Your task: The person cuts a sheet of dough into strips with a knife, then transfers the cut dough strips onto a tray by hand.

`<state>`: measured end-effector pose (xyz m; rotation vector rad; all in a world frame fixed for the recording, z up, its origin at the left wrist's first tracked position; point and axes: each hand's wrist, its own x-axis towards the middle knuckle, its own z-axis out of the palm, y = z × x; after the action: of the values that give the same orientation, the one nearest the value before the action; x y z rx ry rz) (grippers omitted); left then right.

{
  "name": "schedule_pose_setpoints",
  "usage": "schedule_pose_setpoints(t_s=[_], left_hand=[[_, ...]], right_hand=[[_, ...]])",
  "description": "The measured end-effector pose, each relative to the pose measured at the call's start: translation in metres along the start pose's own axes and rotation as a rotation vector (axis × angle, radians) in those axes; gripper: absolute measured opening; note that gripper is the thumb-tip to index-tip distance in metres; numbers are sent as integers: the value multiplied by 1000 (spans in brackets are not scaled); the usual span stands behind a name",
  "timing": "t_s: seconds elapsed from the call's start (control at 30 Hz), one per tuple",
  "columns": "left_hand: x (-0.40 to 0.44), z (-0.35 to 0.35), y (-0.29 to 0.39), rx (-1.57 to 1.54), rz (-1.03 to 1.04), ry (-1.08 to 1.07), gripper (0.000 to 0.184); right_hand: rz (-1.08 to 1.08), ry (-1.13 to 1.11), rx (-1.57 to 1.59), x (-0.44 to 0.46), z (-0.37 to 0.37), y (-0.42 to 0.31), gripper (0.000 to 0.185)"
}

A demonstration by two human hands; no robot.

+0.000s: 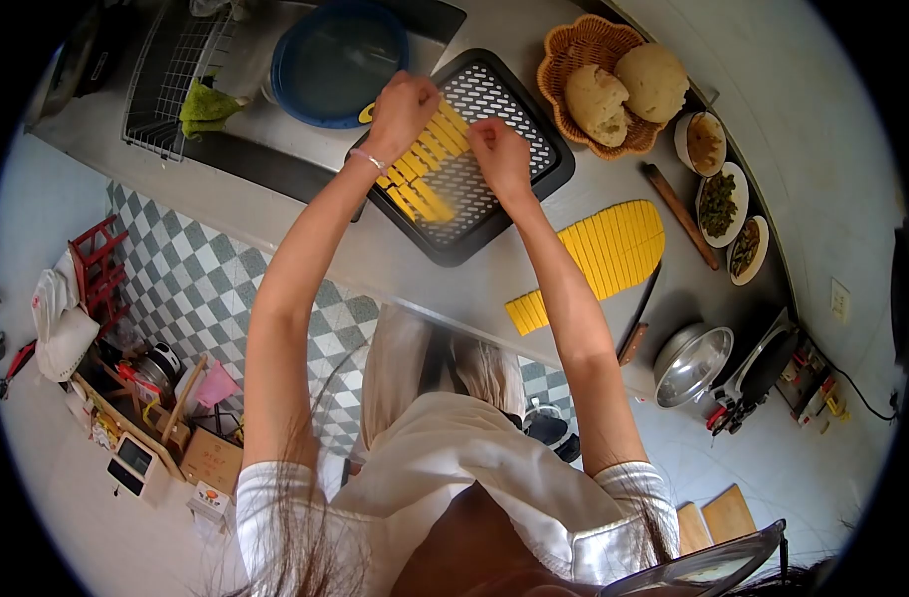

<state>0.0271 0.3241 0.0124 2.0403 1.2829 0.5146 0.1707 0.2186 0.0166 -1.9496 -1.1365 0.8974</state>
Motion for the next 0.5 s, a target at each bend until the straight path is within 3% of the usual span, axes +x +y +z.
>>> schedule_pose_setpoints(t_s=[0.3,0.5], left_hand=[[-1,2,5,-35,-46,7,10],[1,3,4,-9,-39,24,12]], right_hand=[[-162,15,-161,2,-5,9,16],[-34,-33,-86,1,-12,1,13]])
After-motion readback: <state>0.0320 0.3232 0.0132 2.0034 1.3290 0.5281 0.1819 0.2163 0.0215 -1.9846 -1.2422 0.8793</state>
